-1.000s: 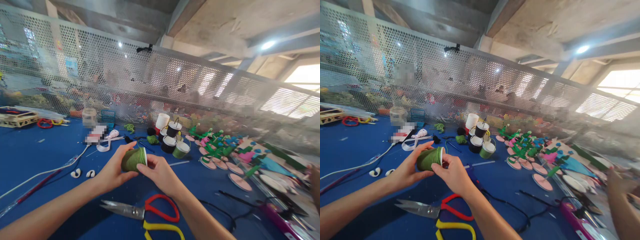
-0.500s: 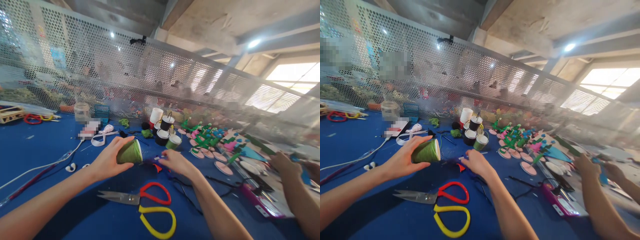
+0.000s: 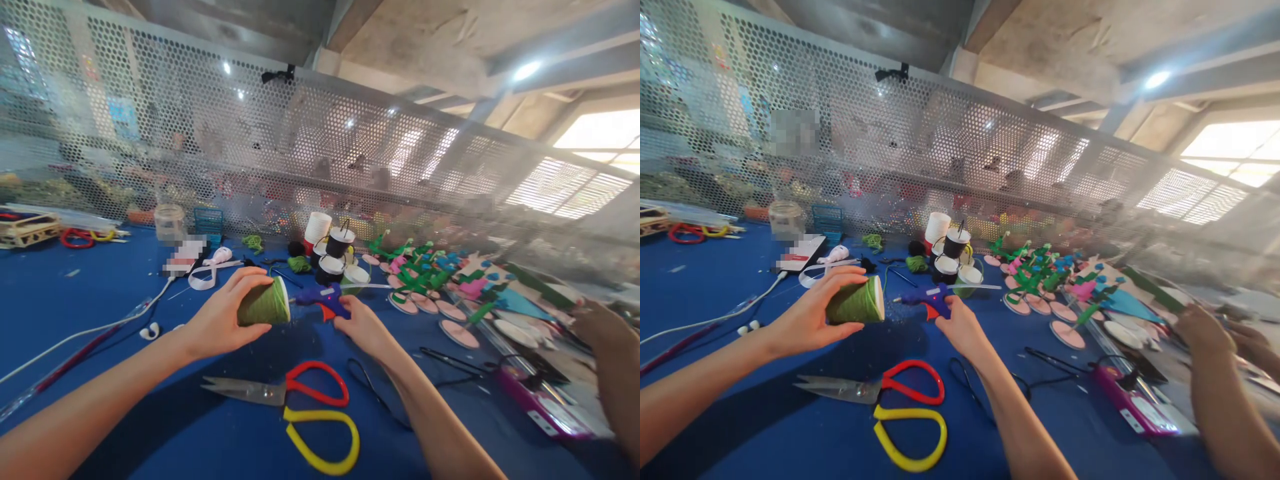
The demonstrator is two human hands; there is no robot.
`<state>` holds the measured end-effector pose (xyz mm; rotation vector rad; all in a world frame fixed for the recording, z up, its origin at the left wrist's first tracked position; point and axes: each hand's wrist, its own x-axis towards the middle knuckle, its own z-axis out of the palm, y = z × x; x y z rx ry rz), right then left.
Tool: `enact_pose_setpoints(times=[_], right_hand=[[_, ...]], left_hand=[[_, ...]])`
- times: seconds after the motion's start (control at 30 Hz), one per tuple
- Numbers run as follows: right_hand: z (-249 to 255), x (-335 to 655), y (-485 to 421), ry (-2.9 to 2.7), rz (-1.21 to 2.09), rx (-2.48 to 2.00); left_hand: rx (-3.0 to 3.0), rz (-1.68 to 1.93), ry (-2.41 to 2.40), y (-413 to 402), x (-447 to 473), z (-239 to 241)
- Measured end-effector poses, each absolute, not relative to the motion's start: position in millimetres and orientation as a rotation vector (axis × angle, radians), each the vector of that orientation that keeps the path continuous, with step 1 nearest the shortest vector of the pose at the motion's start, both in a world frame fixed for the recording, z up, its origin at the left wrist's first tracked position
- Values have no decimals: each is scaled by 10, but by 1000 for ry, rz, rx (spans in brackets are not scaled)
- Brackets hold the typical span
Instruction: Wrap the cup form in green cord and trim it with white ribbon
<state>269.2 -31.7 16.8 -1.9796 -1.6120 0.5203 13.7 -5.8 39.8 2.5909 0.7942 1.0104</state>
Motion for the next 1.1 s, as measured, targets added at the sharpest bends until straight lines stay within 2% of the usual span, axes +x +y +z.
enact_pose_setpoints(times=[0.2, 0.27, 0.5, 0.73, 1.1], right_hand=[[332, 2573, -472, -1238, 925, -1424], [381, 2513, -550, -1258, 964, -1339], [467, 2415, -785, -1522, 749, -1328], [403, 2353, -794, -1704, 262, -1347], [368, 2363, -771, -1795, 78, -1304]], left_hand=[[2647, 872, 742, -39, 99, 443], [2632, 875, 732, -32, 96, 449], [2584, 939, 769, 28, 65, 461], [2695, 884, 841, 94, 22, 450], [2641, 846, 904, 109, 22, 467]])
